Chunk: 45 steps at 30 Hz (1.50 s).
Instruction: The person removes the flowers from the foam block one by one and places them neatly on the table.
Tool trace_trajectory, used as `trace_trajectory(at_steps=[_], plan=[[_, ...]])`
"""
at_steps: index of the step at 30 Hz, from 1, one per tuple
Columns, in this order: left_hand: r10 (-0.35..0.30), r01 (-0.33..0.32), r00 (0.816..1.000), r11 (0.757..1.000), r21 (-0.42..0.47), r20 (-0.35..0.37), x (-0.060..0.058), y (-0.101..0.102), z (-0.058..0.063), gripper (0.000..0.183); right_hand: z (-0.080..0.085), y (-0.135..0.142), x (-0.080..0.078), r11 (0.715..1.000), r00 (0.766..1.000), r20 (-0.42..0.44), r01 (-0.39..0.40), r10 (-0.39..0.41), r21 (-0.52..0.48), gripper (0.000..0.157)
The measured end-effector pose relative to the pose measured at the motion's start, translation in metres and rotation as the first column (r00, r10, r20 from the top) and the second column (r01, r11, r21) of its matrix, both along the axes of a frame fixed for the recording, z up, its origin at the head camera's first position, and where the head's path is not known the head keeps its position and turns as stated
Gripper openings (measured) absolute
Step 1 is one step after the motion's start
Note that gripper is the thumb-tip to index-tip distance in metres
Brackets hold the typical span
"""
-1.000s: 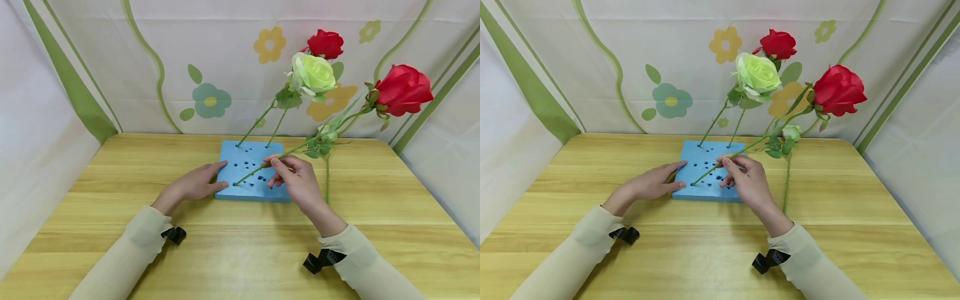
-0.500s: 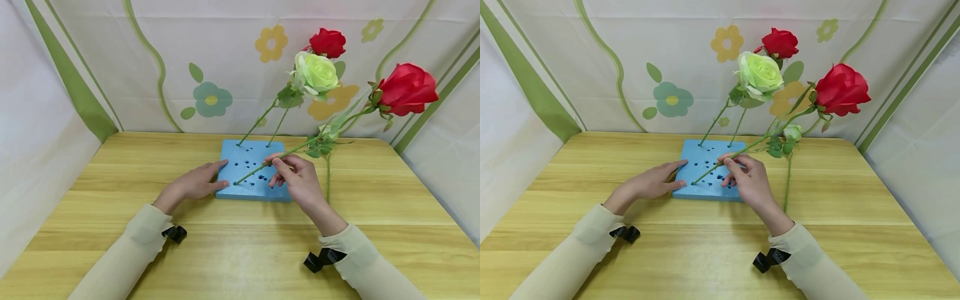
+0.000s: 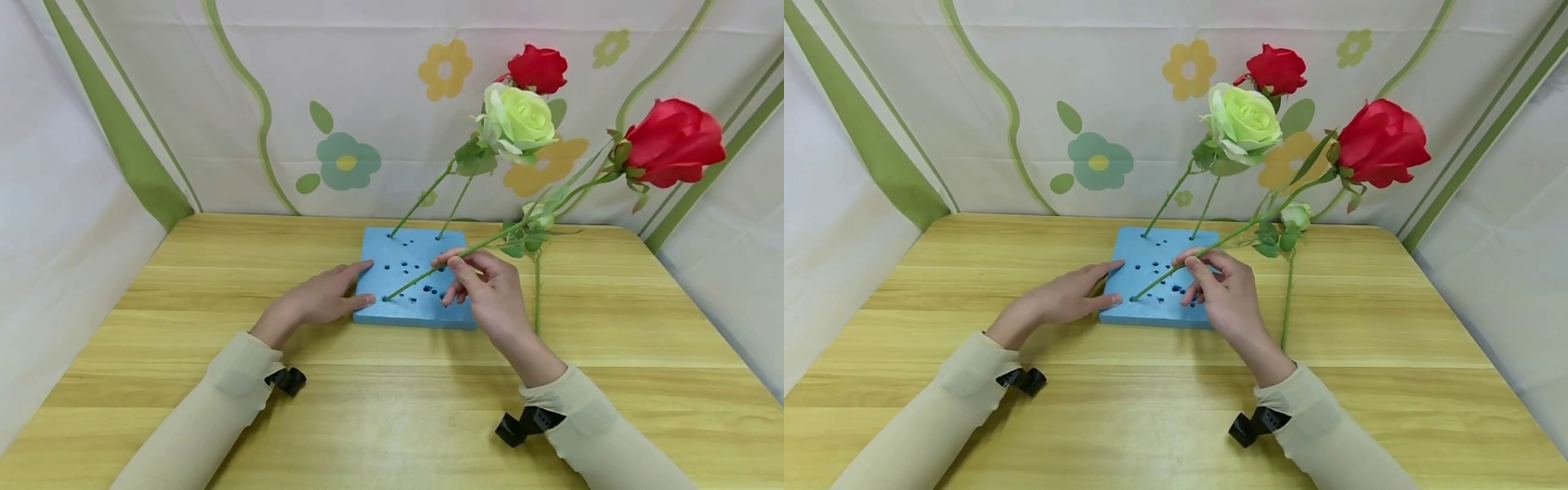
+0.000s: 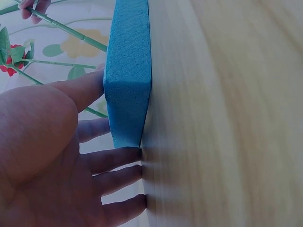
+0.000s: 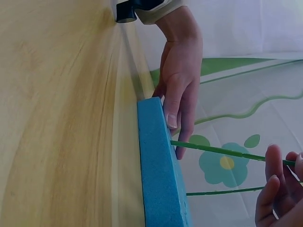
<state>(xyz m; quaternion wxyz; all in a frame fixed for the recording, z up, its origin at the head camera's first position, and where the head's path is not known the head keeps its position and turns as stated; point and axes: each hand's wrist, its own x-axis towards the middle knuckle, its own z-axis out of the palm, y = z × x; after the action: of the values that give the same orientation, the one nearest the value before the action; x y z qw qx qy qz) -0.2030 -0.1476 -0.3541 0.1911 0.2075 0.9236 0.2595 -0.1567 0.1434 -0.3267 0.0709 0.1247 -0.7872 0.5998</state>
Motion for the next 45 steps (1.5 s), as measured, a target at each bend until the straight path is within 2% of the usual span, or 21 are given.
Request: trace_trajectory(at_steps=[4,7,13,19,25,32,37,45], plan=[[0.0,0.0,1.0,1.0,-0.004,0.0,0.0,0.001,0.001,0.079,0.003,0.004,-0.001,0.999,1.0,-0.003,0.024,-0.024,-0.024,0.027],[0.0,0.0,1.0,1.0,-0.007,-0.001,0.0,0.001,0.001,0.079,0.008,0.01,-0.003,0.994,0.999,-0.013,0.046,-0.047,-0.1,0.029],[0.002,-0.002,1.0,1.0,-0.005,0.0,0.001,0.002,0.001,0.079,0.017,0.03,-0.009,0.95,0.998,0.004,0.055,-0.056,-0.307,0.029],[0.006,-0.006,1.0,1.0,0.0,0.003,0.001,0.0,-0.001,0.079,0.022,0.041,-0.013,0.911,0.998,0.053,0.052,-0.034,-0.409,0.027],[-0.001,0.001,1.0,1.0,0.006,-0.002,0.001,-0.001,0.0,0.08,0.022,0.052,-0.017,0.902,0.997,0.067,0.052,-0.026,-0.428,0.022],[-0.004,0.004,1.0,1.0,0.009,-0.003,0.001,0.0,0.001,0.079,0.019,0.069,-0.021,0.888,0.988,0.15,0.048,0.024,-0.458,0.014],[-0.001,0.002,1.0,1.0,0.008,-0.008,0.001,0.001,0.0,0.079,0.019,0.08,-0.024,0.912,0.989,0.15,0.052,0.01,-0.408,0.004],[0.004,-0.004,1.0,1.0,0.011,-0.005,0.001,0.001,0.0,0.079,0.017,0.095,-0.032,0.925,0.972,0.232,0.075,0.015,-0.372,0.015]])
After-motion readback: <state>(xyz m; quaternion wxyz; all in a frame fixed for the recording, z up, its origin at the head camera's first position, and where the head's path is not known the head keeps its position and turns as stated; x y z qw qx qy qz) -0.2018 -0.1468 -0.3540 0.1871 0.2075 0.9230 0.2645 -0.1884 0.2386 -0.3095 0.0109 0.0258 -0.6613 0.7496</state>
